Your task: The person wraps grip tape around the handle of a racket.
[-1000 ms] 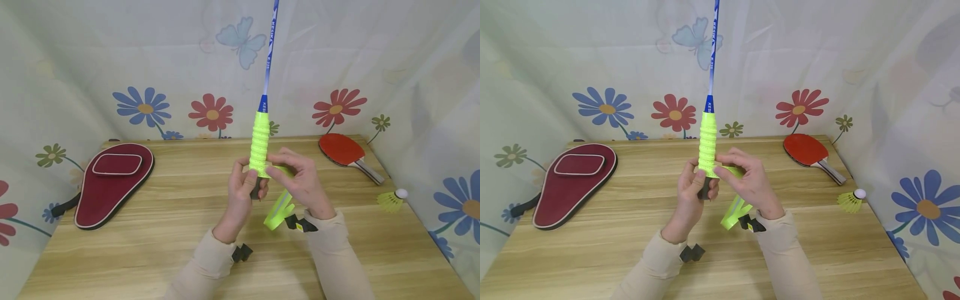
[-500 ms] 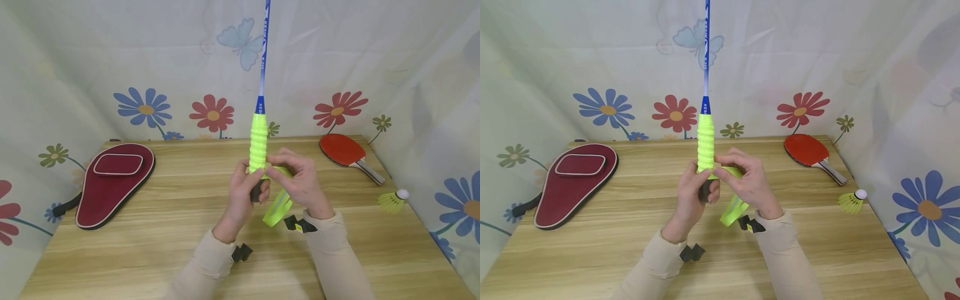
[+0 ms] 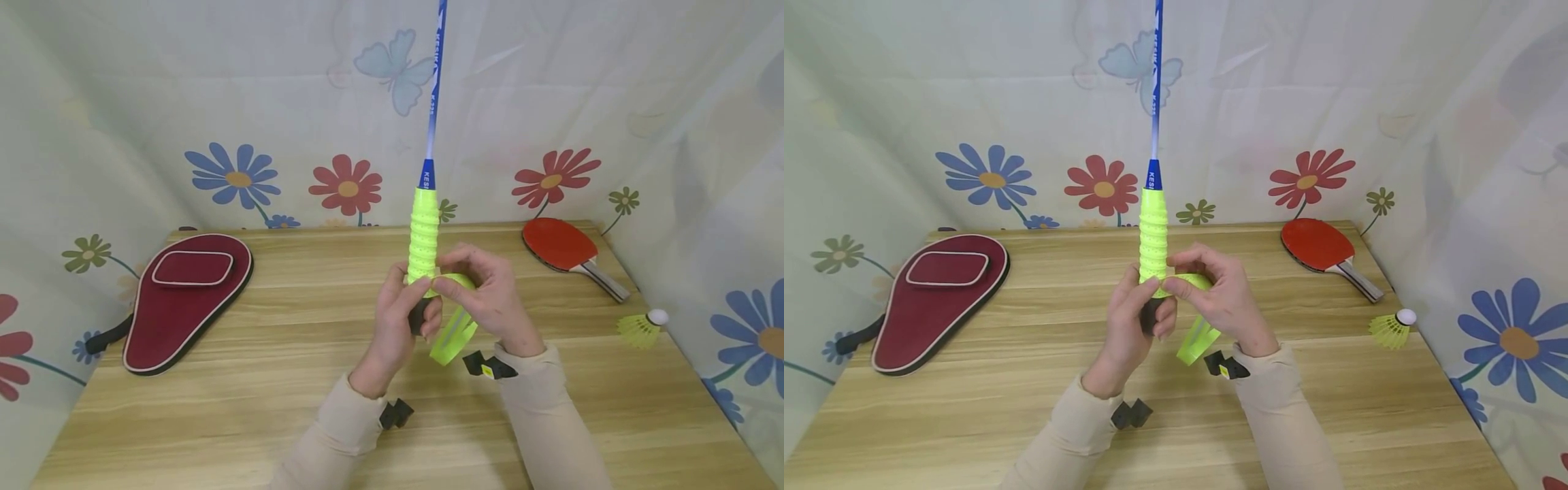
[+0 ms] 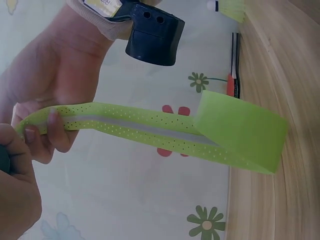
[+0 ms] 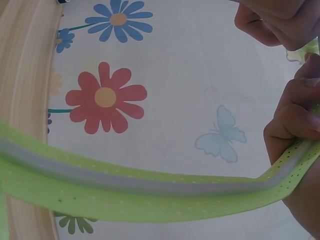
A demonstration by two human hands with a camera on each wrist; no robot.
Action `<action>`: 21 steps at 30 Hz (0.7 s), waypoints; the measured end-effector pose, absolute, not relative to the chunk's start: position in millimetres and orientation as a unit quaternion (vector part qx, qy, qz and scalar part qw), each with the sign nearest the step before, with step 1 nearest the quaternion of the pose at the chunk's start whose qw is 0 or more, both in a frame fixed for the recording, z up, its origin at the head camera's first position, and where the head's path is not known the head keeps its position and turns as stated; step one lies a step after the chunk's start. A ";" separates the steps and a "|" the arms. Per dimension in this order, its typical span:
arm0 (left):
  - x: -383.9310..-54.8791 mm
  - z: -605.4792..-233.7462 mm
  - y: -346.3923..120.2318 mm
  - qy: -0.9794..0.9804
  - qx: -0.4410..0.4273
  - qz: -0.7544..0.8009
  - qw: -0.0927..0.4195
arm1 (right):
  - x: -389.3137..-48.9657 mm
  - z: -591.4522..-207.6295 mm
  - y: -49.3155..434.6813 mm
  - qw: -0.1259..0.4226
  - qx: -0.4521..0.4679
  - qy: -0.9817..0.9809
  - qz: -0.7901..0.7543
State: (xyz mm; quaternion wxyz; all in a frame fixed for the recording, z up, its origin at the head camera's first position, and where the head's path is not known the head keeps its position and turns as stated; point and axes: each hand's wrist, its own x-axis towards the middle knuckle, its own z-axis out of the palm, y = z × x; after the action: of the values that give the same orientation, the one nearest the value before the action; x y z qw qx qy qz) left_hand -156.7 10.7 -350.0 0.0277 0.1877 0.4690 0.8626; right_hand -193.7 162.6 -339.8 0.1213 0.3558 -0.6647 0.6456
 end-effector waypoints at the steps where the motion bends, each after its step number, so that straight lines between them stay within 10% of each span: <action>1: -156.7 -350.5 10.8 0.466 0.189 0.864 0.030 | -193.7 -340.0 162.6 0.119 0.356 -0.666 0.645; 21: -158.9 -355.1 12.9 0.486 0.215 0.847 0.022 | -193.2 -340.2 163.4 0.125 0.398 -0.672 0.612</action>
State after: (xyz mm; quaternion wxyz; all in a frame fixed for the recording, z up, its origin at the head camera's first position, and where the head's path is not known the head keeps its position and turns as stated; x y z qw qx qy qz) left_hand -158.9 12.9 -355.1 0.0221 0.2145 0.4855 0.8472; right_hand -193.2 163.4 -340.2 0.1250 0.3979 -0.6718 0.6122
